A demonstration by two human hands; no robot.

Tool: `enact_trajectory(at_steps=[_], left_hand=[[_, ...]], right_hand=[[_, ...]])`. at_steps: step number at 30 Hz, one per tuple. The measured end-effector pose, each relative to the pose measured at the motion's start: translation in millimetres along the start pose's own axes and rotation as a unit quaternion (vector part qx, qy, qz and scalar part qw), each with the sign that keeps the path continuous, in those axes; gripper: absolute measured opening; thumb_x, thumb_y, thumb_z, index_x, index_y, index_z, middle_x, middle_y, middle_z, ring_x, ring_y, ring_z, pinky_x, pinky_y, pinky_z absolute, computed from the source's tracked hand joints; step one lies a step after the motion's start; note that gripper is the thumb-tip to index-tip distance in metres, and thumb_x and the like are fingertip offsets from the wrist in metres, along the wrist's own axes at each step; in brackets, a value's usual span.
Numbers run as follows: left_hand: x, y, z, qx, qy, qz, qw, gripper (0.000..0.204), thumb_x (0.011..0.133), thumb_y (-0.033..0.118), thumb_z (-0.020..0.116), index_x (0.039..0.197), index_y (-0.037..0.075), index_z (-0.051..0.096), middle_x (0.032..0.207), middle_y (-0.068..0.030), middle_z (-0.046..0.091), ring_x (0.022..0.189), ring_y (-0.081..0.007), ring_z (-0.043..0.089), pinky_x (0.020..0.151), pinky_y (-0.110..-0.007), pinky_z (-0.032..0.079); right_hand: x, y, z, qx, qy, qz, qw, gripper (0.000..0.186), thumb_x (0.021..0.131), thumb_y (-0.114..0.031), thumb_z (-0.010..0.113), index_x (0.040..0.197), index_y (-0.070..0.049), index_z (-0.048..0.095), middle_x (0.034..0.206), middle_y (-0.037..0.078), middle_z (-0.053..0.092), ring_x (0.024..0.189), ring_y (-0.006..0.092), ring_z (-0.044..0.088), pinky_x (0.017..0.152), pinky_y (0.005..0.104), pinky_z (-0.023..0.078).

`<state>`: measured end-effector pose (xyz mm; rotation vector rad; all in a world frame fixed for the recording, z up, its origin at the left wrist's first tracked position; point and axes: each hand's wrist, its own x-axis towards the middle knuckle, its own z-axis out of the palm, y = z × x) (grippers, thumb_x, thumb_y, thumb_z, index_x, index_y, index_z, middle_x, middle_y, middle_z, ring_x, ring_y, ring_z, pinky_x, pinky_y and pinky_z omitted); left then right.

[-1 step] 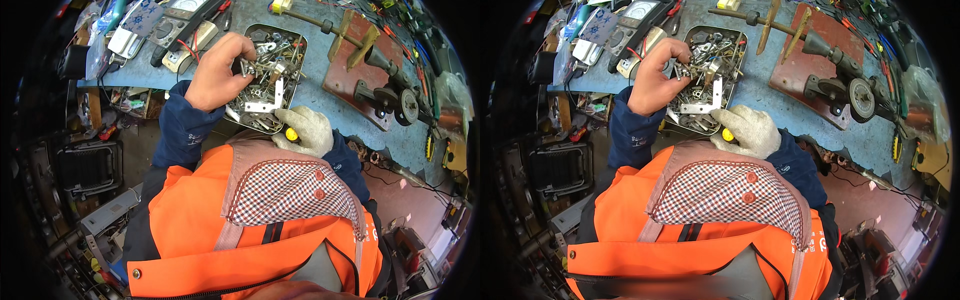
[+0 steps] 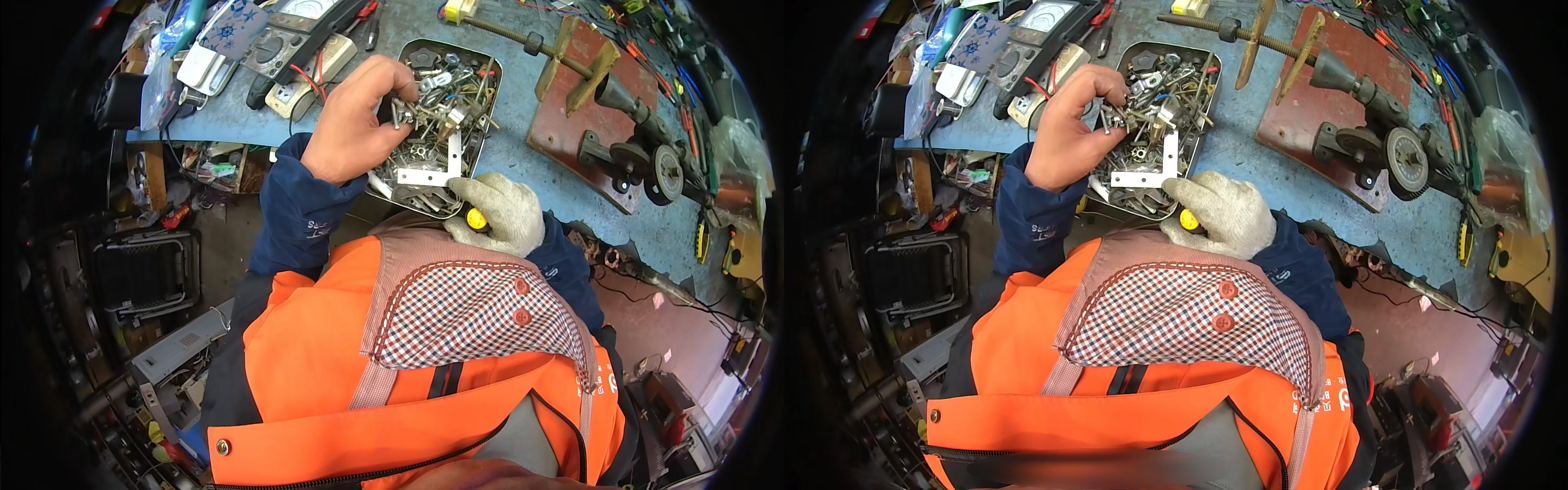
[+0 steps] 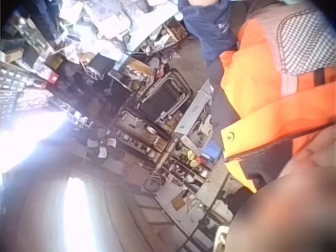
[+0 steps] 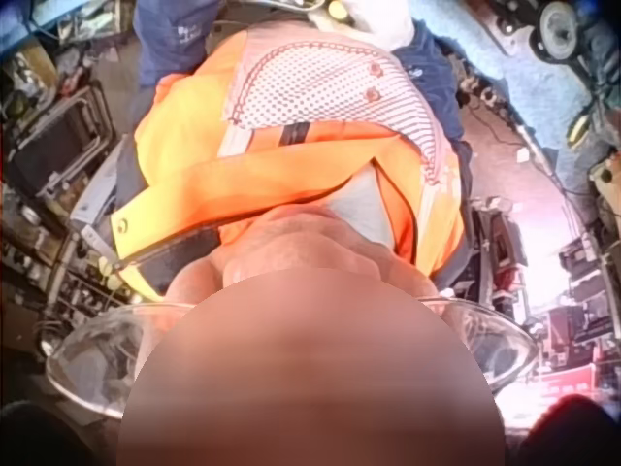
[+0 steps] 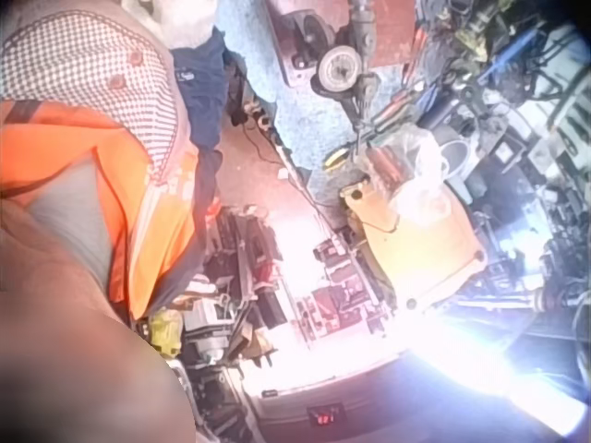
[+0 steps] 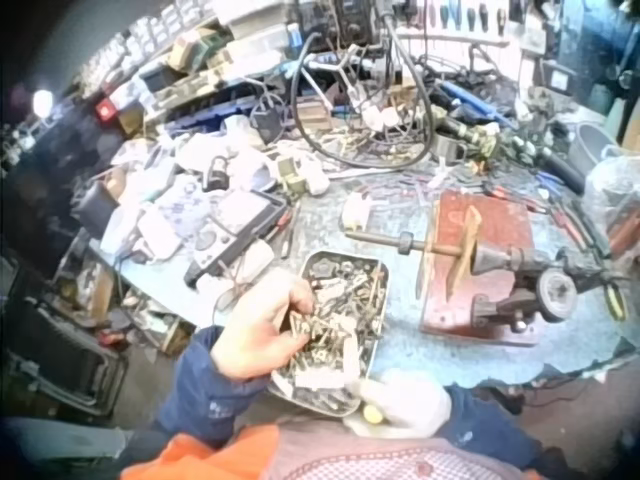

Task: The person rummages through a tray of small metal parts, then uses a bench grinder to shape a cylindrical component. They attach wires to the component and continue adjusting it with gloved hands.

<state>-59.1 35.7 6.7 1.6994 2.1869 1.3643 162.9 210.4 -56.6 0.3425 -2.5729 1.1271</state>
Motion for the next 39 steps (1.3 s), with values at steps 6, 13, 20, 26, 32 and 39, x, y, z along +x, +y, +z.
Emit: enact_trajectory(at_steps=[6, 13, 20, 26, 32, 39], left_hand=[[-15, 4, 2, -0.040, 0.021, -0.063, 0.997, 0.050, 0.077, -0.012, 0.073, 0.124, 0.002, 0.064, 0.115, -0.0093, 0.069, 0.110, -0.0234, 0.069, 0.097, -0.035, 0.055], [-21, 13, -5, -0.071, 0.001, -0.067, 0.995, 0.069, 0.079, -0.003, 0.082, 0.144, 0.004, 0.060, 0.123, -0.0087, 0.070, 0.117, -0.0206, 0.068, 0.104, -0.035, 0.053], [-25, 18, -18, 0.020, 0.003, -0.068, 0.997, 0.064, 0.082, 0.011, 0.091, 0.140, 0.000, 0.066, 0.128, -0.0101, 0.066, 0.119, -0.0219, 0.062, 0.107, -0.035, 0.047], [-30, 16, -10, 0.081, 0.008, -0.083, 0.993, 0.050, 0.077, 0.022, 0.097, 0.119, 0.004, 0.078, 0.116, -0.0133, 0.066, 0.116, -0.0304, 0.064, 0.100, -0.040, 0.051], [-31, 25, -4, 0.108, -0.015, -0.094, 0.990, 0.042, 0.074, 0.010, 0.096, 0.110, 0.003, 0.076, 0.117, -0.0100, 0.066, 0.115, -0.0272, 0.063, 0.102, -0.037, 0.050], [-30, 28, -2, 0.129, -0.012, -0.064, 0.990, 0.034, 0.071, 0.005, 0.091, 0.100, 0.006, 0.073, 0.108, -0.0081, 0.068, 0.107, -0.0311, 0.062, 0.097, -0.041, 0.049]], right_hand=[[3, -3, -2, 0.006, -0.010, 0.006, 1.000, 0.056, 0.087, -0.037, 0.087, 0.132, -0.007, 0.070, 0.093, 0.015, 0.069, 0.080, 0.0347, 0.071, 0.067, 0.0458, 0.058], [2, -6, 0, 0.007, 0.024, 0.005, 1.000, 0.055, 0.085, -0.036, 0.088, 0.130, -0.009, 0.071, 0.092, 0.014, 0.069, 0.079, 0.0347, 0.071, 0.066, 0.0445, 0.058], [4, -7, -1, 0.024, 0.040, 0.002, 0.999, 0.052, 0.085, -0.032, 0.088, 0.129, -0.009, 0.072, 0.092, 0.014, 0.069, 0.078, 0.0340, 0.072, 0.064, 0.0429, 0.058], [5, -8, 0, 0.022, 0.061, -0.019, 0.998, 0.053, 0.084, -0.029, 0.090, 0.128, -0.006, 0.072, 0.091, 0.013, 0.068, 0.077, 0.0325, 0.072, 0.064, 0.0418, 0.058], [3, -8, 1, 0.019, 0.064, -0.020, 0.998, 0.053, 0.084, -0.029, 0.090, 0.128, -0.005, 0.072, 0.091, 0.014, 0.068, 0.076, 0.0317, 0.071, 0.063, 0.0408, 0.057], [4, -10, 1, 0.021, 0.083, -0.028, 0.996, 0.054, 0.083, -0.027, 0.090, 0.129, -0.005, 0.072, 0.090, 0.014, 0.067, 0.074, 0.0317, 0.070, 0.062, 0.0408, 0.056]])
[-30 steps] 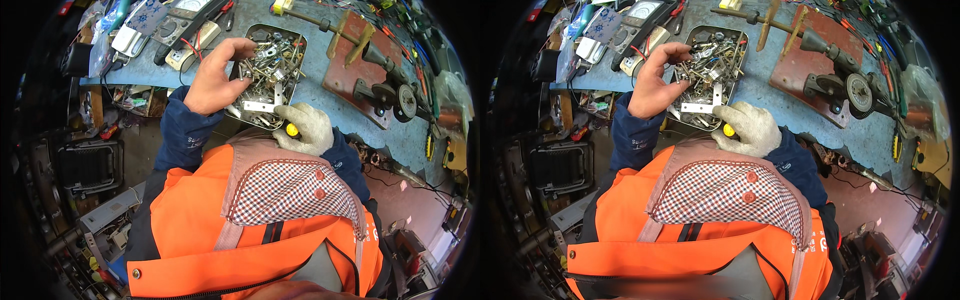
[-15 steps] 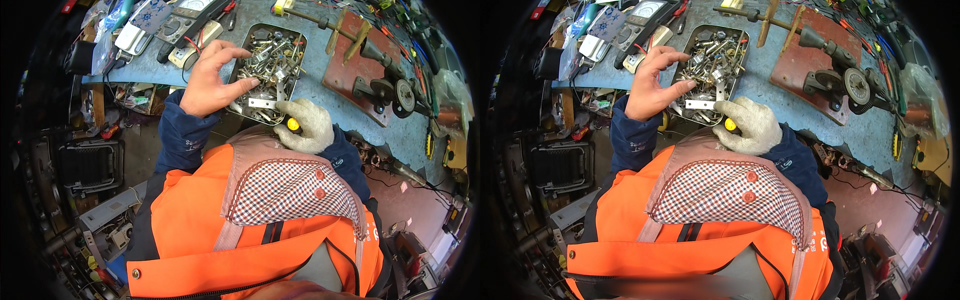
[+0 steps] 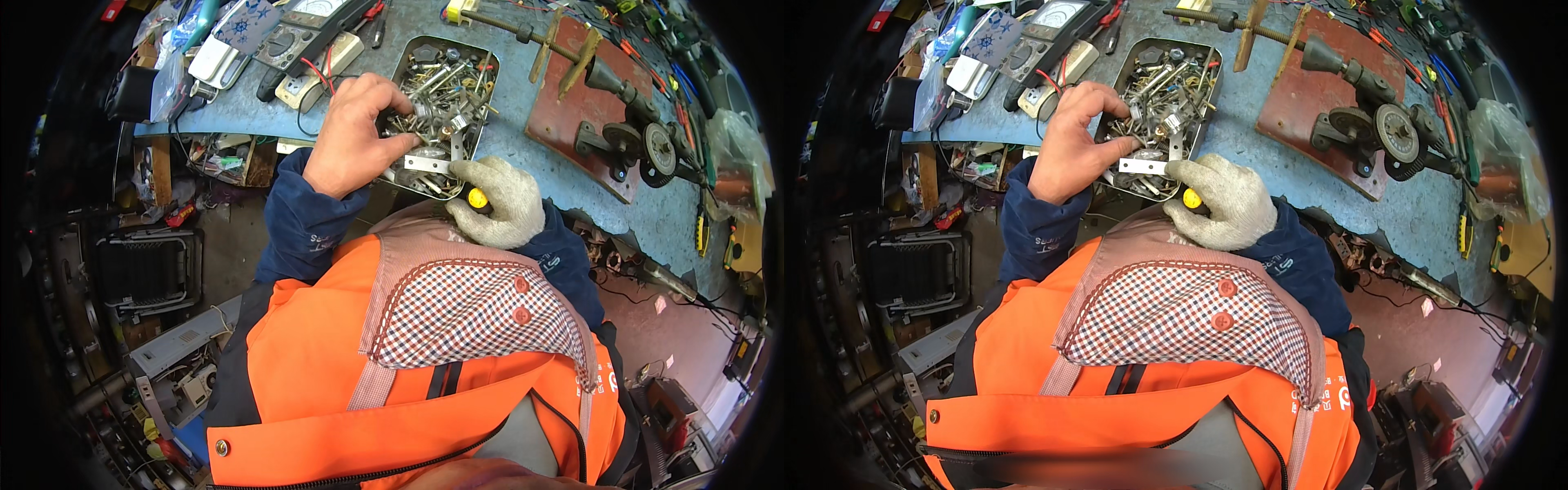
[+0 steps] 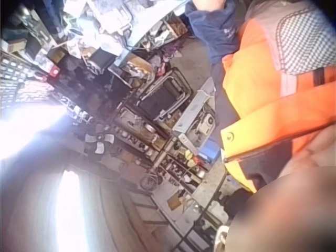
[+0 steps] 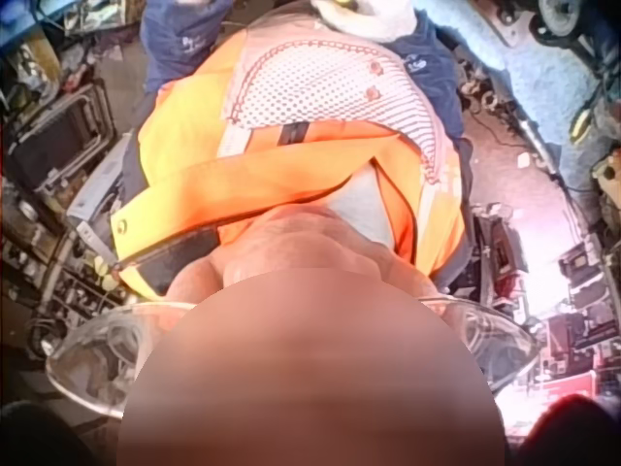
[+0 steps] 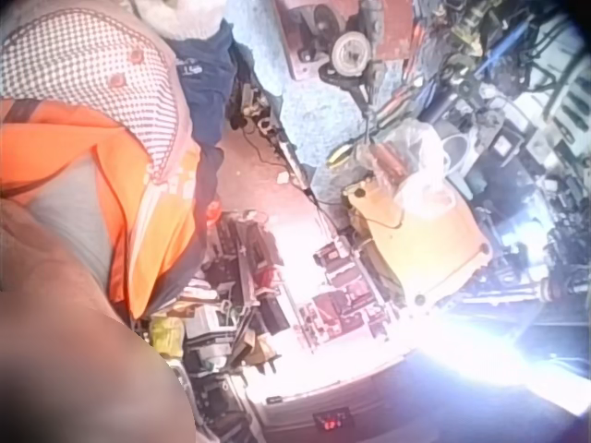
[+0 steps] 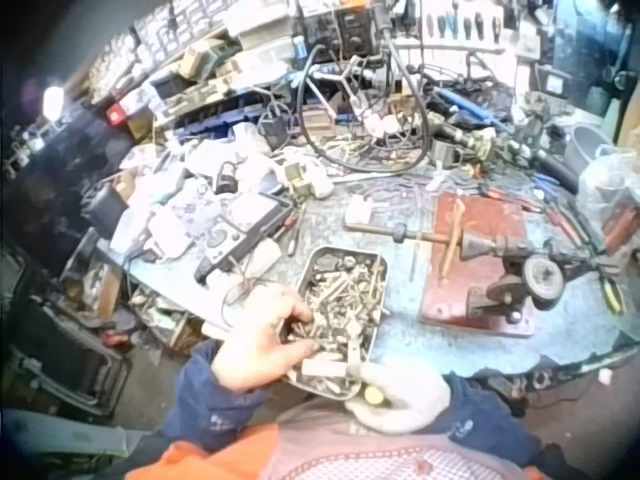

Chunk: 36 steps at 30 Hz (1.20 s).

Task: The person rummages through a tray of small metal parts, then uses a bench grinder to shape a cylindrical component. They attach wires to the component and continue adjusting it with gloved hands.

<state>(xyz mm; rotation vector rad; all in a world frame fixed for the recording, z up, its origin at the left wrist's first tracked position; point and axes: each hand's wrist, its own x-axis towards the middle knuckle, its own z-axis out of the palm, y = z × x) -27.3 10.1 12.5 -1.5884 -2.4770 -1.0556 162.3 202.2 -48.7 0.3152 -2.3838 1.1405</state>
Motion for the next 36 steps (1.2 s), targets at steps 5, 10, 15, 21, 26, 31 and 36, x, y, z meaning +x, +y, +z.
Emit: enact_trajectory(at_steps=[5, 10, 15, 21, 26, 31, 36], left_hand=[[-1, -3, 4, -0.022, 0.005, 0.014, 1.000, 0.026, 0.072, 0.001, 0.080, 0.095, 0.007, 0.070, 0.099, -0.0073, 0.068, 0.099, -0.0333, 0.062, 0.089, -0.043, 0.049], [-7, -8, 3, -0.057, -0.018, 0.016, 0.998, 0.027, 0.073, 0.003, 0.080, 0.098, 0.007, 0.071, 0.105, -0.0080, 0.069, 0.104, -0.0334, 0.063, 0.093, -0.042, 0.049], [-4, 0, -8, 0.020, 0.009, -0.006, 1.000, 0.040, 0.078, 0.018, 0.087, 0.116, 0.009, 0.077, 0.125, -0.0130, 0.061, 0.118, -0.0362, 0.055, 0.104, -0.044, 0.045], [-3, 2, -12, 0.073, -0.041, -0.006, 0.997, 0.039, 0.079, 0.018, 0.089, 0.115, 0.008, 0.078, 0.128, -0.0127, 0.060, 0.126, -0.0345, 0.054, 0.111, -0.044, 0.042], [-4, -10, -6, 0.021, -0.031, 0.013, 0.999, 0.033, 0.077, 0.016, 0.085, 0.107, 0.006, 0.077, 0.124, -0.0097, 0.062, 0.117, -0.0337, 0.055, 0.102, -0.043, 0.046], [-4, -11, -1, -0.005, -0.013, 0.029, 0.999, 0.028, 0.073, 0.010, 0.081, 0.100, 0.005, 0.073, 0.114, -0.0078, 0.067, 0.110, -0.0307, 0.059, 0.096, -0.041, 0.048], [-4, -10, -2, 0.017, 0.025, 0.097, 0.995, 0.025, 0.072, 0.004, 0.077, 0.095, 0.005, 0.069, 0.107, -0.0075, 0.070, 0.099, -0.0318, 0.063, 0.091, -0.041, 0.050]], right_hand=[[-1, 1, 0, -0.002, -0.008, 0.005, 1.000, 0.055, 0.083, -0.026, 0.090, 0.129, -0.004, 0.072, 0.090, 0.014, 0.068, 0.074, 0.0318, 0.070, 0.063, 0.0406, 0.057], [-1, 2, 0, 0.006, 0.002, -0.008, 1.000, 0.055, 0.083, -0.026, 0.090, 0.129, -0.004, 0.072, 0.090, 0.014, 0.068, 0.075, 0.0321, 0.070, 0.063, 0.0407, 0.056], [-1, 1, 0, 0.005, -0.005, -0.003, 1.000, 0.056, 0.082, -0.026, 0.091, 0.130, -0.004, 0.072, 0.090, 0.014, 0.068, 0.073, 0.0323, 0.071, 0.062, 0.0407, 0.056], [-2, 4, 1, 0.000, -0.003, -0.011, 1.000, 0.058, 0.082, -0.024, 0.092, 0.131, -0.004, 0.071, 0.090, 0.014, 0.067, 0.072, 0.0323, 0.070, 0.061, 0.0412, 0.056], [-2, 5, 1, -0.001, 0.000, -0.019, 1.000, 0.058, 0.082, -0.024, 0.092, 0.132, -0.004, 0.070, 0.090, 0.014, 0.067, 0.071, 0.0324, 0.070, 0.061, 0.0412, 0.056], [-2, 4, 0, -0.011, -0.010, -0.020, 1.000, 0.057, 0.083, -0.024, 0.091, 0.132, -0.003, 0.069, 0.090, 0.015, 0.067, 0.071, 0.0325, 0.069, 0.060, 0.0412, 0.055], [-2, 6, 0, -0.002, -0.011, -0.028, 1.000, 0.058, 0.084, -0.024, 0.091, 0.132, -0.001, 0.069, 0.091, 0.016, 0.068, 0.072, 0.0327, 0.070, 0.061, 0.0412, 0.055]])
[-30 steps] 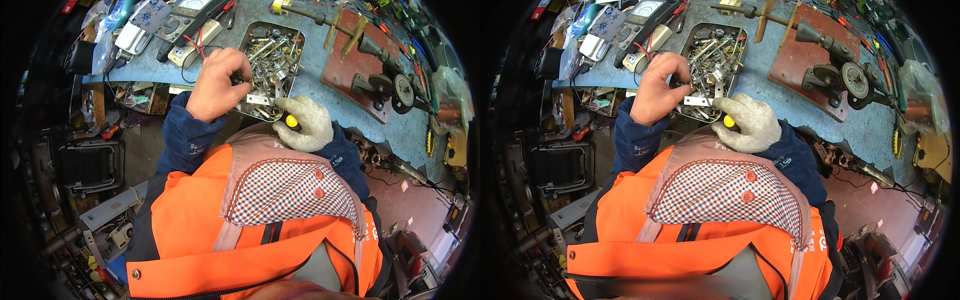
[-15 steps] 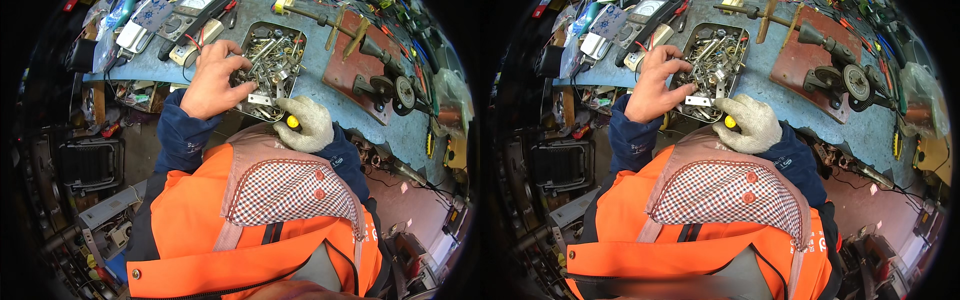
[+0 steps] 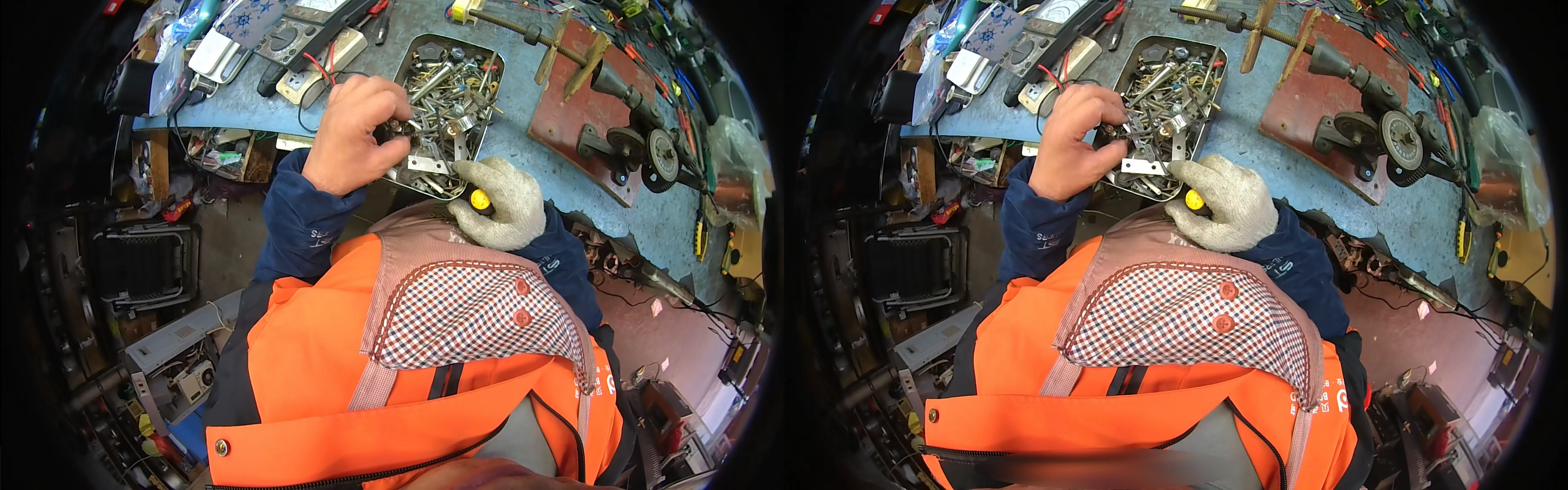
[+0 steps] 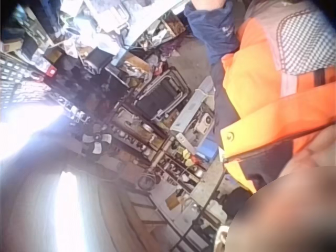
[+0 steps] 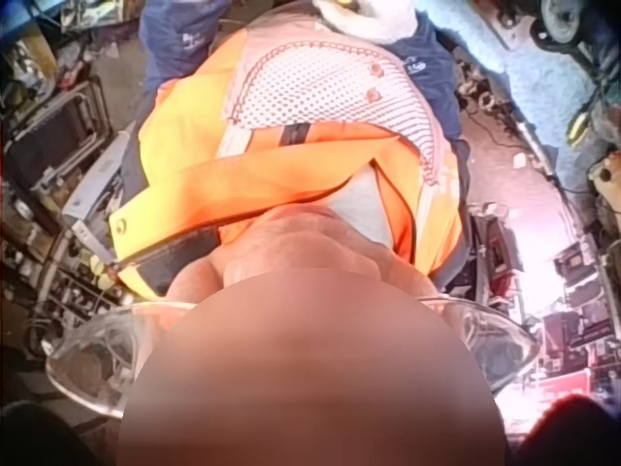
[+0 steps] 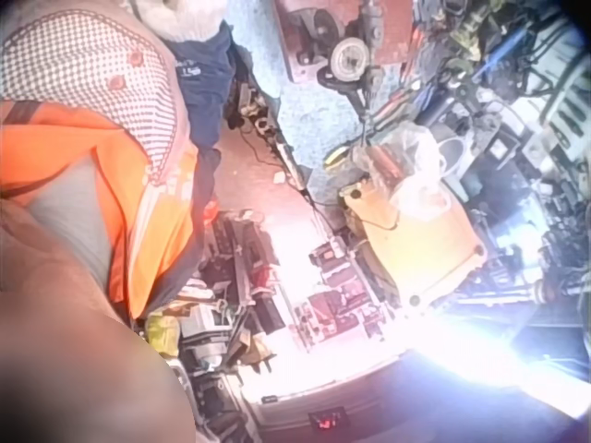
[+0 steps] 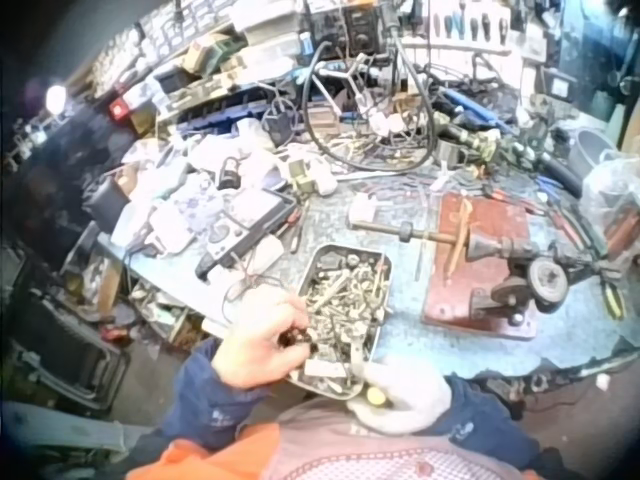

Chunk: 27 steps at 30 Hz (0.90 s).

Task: The person rummages through a tray of small metal parts, then uses a bench grinder to shape a cylindrical component. They attach wires to the component and continue adjusting it with gloved hands.

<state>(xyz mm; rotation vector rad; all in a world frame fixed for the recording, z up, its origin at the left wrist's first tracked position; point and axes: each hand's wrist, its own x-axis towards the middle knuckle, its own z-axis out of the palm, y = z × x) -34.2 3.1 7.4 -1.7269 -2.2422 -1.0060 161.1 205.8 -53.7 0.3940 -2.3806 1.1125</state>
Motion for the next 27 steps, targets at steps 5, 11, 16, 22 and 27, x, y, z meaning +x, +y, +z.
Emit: enact_trajectory(at_steps=[5, 11, 16, 22, 27], left_hand=[[-5, 4, 1, -0.018, 0.033, 0.055, 0.998, 0.024, 0.073, -0.004, 0.074, 0.096, 0.004, 0.070, 0.107, -0.0087, 0.071, 0.092, -0.0316, 0.066, 0.080, -0.041, 0.055], [-11, 11, -6, 0.086, 0.044, 0.168, 0.981, 0.027, 0.074, -0.005, 0.075, 0.100, -0.001, 0.073, 0.109, -0.0116, 0.072, 0.091, -0.0307, 0.070, 0.076, -0.039, 0.060], [-16, 12, -5, 0.005, 0.028, 0.106, 0.994, 0.026, 0.079, -0.008, 0.073, 0.103, 0.000, 0.074, 0.110, -0.0125, 0.073, 0.092, -0.0316, 0.070, 0.081, -0.039, 0.060], [-20, 28, -10, -0.053, 0.045, 0.024, 0.997, 0.030, 0.079, -0.001, 0.078, 0.109, 0.001, 0.076, 0.115, -0.0153, 0.073, 0.105, -0.0348, 0.070, 0.092, -0.042, 0.057], [-14, 58, 19, 0.061, -0.001, 0.055, 0.997, 0.080, 0.083, 0.063, 0.084, 0.138, 0.006, 0.071, 0.144, -0.0190, 0.065, 0.129, -0.0415, 0.061, 0.110, -0.053, 0.048]], right_hand=[[0, -3, 0, -0.001, -0.003, 0.021, 1.000, 0.057, 0.083, -0.025, 0.091, 0.131, -0.002, 0.070, 0.092, 0.016, 0.068, 0.074, 0.0334, 0.071, 0.062, 0.0418, 0.056], [0, -2, 2, 0.006, 0.010, 0.023, 1.000, 0.056, 0.082, -0.025, 0.091, 0.130, -0.005, 0.071, 0.091, 0.015, 0.068, 0.074, 0.0337, 0.071, 0.063, 0.0421, 0.056], [0, -2, 1, 0.002, 0.001, 0.028, 1.000, 0.056, 0.082, -0.025, 0.091, 0.130, -0.005, 0.071, 0.090, 0.015, 0.068, 0.074, 0.0337, 0.070, 0.063, 0.0422, 0.056], [0, -3, 1, 0.004, 0.010, 0.023, 1.000, 0.057, 0.082, -0.026, 0.091, 0.131, -0.004, 0.071, 0.092, 0.016, 0.068, 0.075, 0.0347, 0.070, 0.064, 0.0427, 0.056], [-5, 3, -1, 0.020, -0.011, 0.021, 1.000, 0.061, 0.081, -0.025, 0.089, 0.134, -0.004, 0.069, 0.097, 0.017, 0.068, 0.079, 0.0380, 0.071, 0.068, 0.0449, 0.057]])
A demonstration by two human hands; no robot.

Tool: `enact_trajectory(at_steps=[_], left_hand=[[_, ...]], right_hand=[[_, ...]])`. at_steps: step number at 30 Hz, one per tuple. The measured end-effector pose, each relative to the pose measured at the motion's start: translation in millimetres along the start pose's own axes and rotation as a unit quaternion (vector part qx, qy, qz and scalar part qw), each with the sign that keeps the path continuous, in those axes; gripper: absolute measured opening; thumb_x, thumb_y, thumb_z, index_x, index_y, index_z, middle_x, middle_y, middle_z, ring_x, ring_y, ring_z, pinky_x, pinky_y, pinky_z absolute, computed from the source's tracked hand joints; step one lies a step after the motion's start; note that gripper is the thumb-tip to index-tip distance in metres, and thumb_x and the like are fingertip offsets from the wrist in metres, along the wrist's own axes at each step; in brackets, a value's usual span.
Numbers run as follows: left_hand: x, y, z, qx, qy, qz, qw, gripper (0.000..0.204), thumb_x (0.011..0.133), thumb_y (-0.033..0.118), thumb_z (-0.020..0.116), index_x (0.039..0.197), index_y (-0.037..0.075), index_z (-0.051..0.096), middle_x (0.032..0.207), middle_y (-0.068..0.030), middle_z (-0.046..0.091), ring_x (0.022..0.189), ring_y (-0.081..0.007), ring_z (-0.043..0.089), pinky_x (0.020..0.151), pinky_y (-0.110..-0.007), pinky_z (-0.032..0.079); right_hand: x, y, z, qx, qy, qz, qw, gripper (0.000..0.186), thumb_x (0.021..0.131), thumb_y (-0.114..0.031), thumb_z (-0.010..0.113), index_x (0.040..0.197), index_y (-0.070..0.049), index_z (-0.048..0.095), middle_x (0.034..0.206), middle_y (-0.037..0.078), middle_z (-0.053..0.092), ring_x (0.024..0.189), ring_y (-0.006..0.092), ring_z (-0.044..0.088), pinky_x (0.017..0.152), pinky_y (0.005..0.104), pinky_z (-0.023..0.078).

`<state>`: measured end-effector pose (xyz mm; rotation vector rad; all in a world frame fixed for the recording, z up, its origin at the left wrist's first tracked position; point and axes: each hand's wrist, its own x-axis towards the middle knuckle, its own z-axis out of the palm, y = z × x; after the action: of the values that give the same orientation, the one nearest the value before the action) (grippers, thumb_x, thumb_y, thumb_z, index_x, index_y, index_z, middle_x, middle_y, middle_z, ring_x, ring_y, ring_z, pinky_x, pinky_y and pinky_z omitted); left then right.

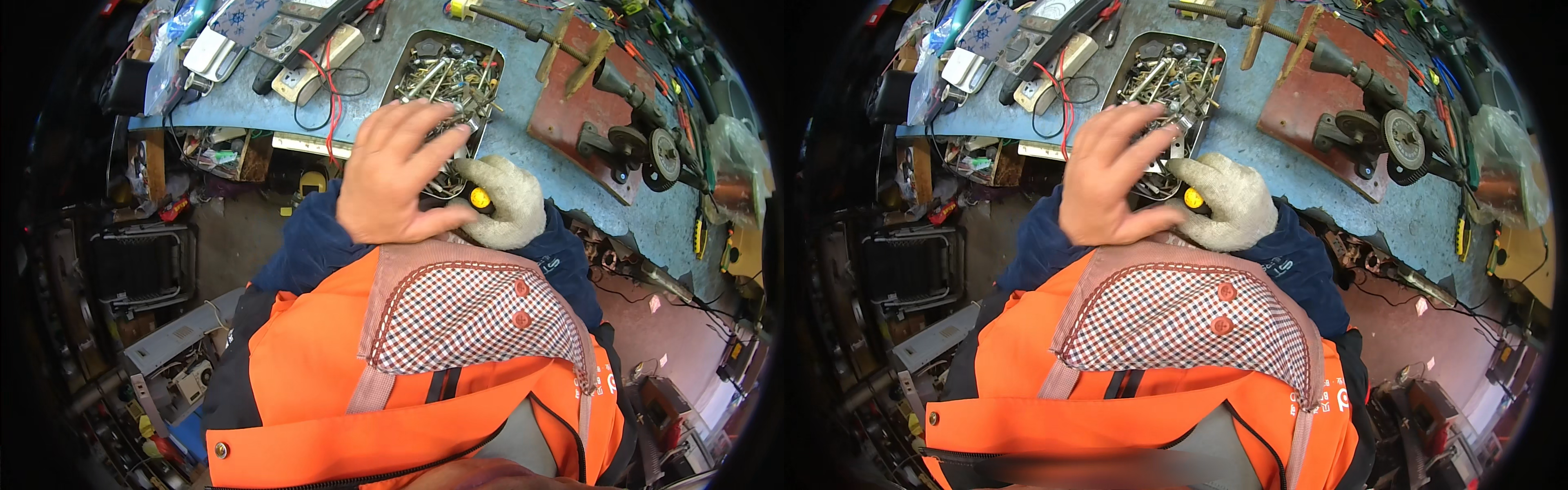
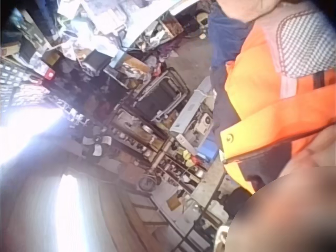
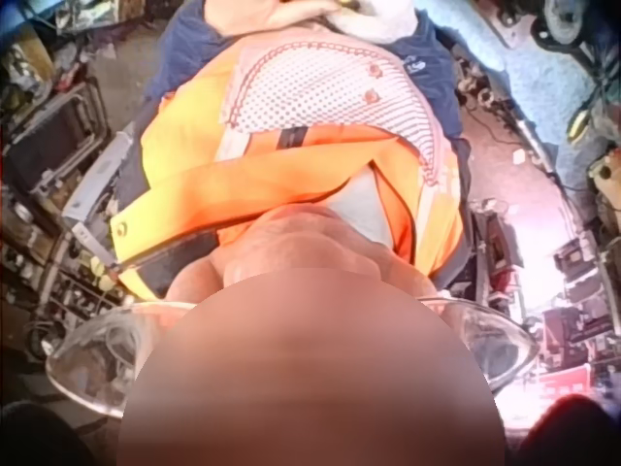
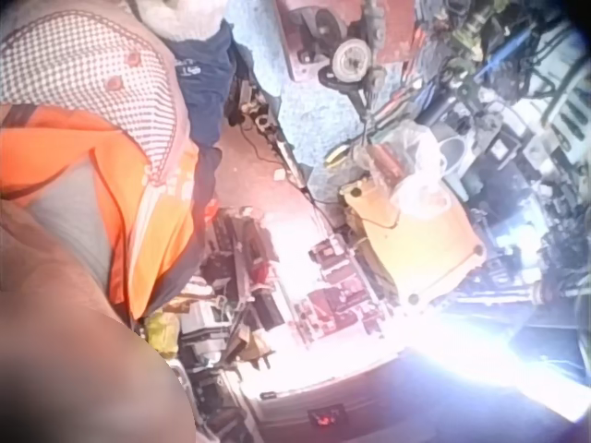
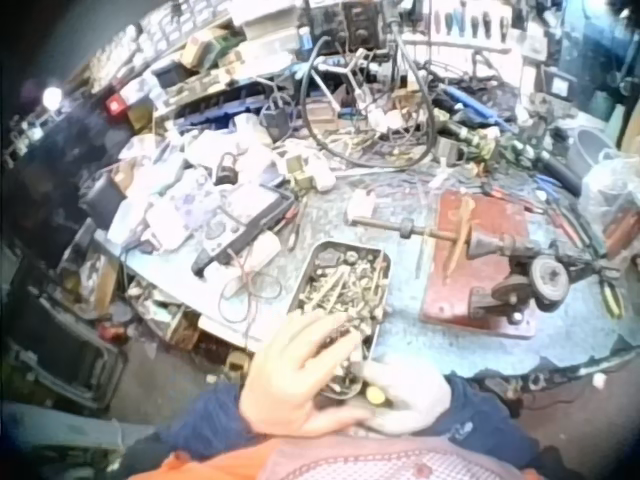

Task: The person rummages through a tray of small metal parts, then uses a bench grinder to shape a cylindrical component. They attach wires to the component and continue adjusting it with gloved hands.

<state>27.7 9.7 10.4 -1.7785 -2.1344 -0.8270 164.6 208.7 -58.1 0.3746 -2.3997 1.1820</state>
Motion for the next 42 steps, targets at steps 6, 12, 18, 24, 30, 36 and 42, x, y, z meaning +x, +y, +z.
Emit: enact_trajectory(at_steps=[6, 12, 18, 24, 30, 36, 42], left_hand=[[-1, -15, 12, 0.029, 0.031, 0.038, 0.998, 0.075, 0.076, 0.062, 0.089, 0.129, 0.011, 0.075, 0.128, -0.0093, 0.074, 0.120, -0.0356, 0.067, 0.109, -0.054, 0.049], [4, -58, -19, -0.044, -0.061, 0.085, 0.993, 0.038, 0.074, 0.025, 0.083, 0.108, 0.013, 0.073, 0.121, -0.0053, 0.076, 0.130, -0.0351, 0.063, 0.124, -0.059, 0.032], [-1, -97, -49, -0.022, -0.079, 0.041, 0.996, 0.022, 0.069, 0.002, 0.063, 0.088, 0.011, 0.066, 0.121, -0.0036, 0.081, 0.137, -0.0391, 0.060, 0.126, -0.059, 0.028], [18, -94, -36, -0.078, 0.016, 0.057, 0.995, 0.027, 0.074, -0.003, 0.061, 0.095, 0.008, 0.073, 0.117, -0.0084, 0.079, 0.123, -0.0384, 0.066, 0.113, -0.051, 0.046], [66, -55, -15, -0.021, -0.161, 0.069, 0.984, 0.032, 0.084, 0.015, 0.078, 0.116, 0.013, 0.081, 0.138, -0.0141, 0.064, 0.130, -0.0369, 0.056, 0.112, -0.048, 0.044], [67, -68, -12, 0.028, -0.182, 0.017, 0.983, 0.020, 0.077, 0.019, 0.078, 0.096, 0.016, 0.083, 0.135, -0.0127, 0.063, 0.135, -0.0380, 0.053, 0.115, -0.054, 0.038], [62, -98, -35, -0.051, -0.202, -0.076, 0.975, 0.031, 0.082, 0.005, 0.072, 0.110, 0.012, 0.081, 0.143, -0.0139, 0.064, 0.134, -0.0349, 0.059, 0.117, -0.044, 0.043]], right_hand=[[0, -7, -4, -0.021, -0.010, 0.005, 1.000, 0.059, 0.082, -0.023, 0.088, 0.134, -0.005, 0.070, 0.097, 0.016, 0.069, 0.081, 0.0378, 0.071, 0.068, 0.0436, 0.057], [-12, 0, 1, 0.004, 0.126, -0.029, 0.992, 0.054, 0.079, -0.017, 0.092, 0.127, 0.000, 0.073, 0.090, 0.015, 0.072, 0.073, 0.0328, 0.071, 0.064, 0.0405, 0.058], [-6, -10, 0, -0.062, 0.123, 0.018, 0.990, 0.052, 0.080, -0.014, 0.091, 0.127, 0.000, 0.073, 0.089, 0.016, 0.070, 0.072, 0.0323, 0.071, 0.062, 0.0395, 0.056], [-2, -8, 0, -0.038, 0.123, 0.007, 0.992, 0.052, 0.081, -0.014, 0.090, 0.128, -0.001, 0.072, 0.091, 0.017, 0.070, 0.074, 0.0337, 0.072, 0.064, 0.0404, 0.057], [-3, -9, -1, -0.048, 0.110, 0.028, 0.992, 0.052, 0.080, -0.014, 0.090, 0.128, -0.002, 0.072, 0.094, 0.018, 0.071, 0.078, 0.0347, 0.073, 0.067, 0.0410, 0.058], [-2, -9, -3, -0.033, 0.108, 0.020, 0.993, 0.052, 0.080, -0.013, 0.090, 0.128, -0.001, 0.072, 0.095, 0.018, 0.071, 0.077, 0.0349, 0.072, 0.067, 0.0411, 0.059], [-3, -3, -1, -0.038, 0.115, -0.002, 0.993, 0.052, 0.080, -0.014, 0.091, 0.128, -0.001, 0.072, 0.095, 0.018, 0.071, 0.076, 0.0333, 0.072, 0.065, 0.0402, 0.058]])
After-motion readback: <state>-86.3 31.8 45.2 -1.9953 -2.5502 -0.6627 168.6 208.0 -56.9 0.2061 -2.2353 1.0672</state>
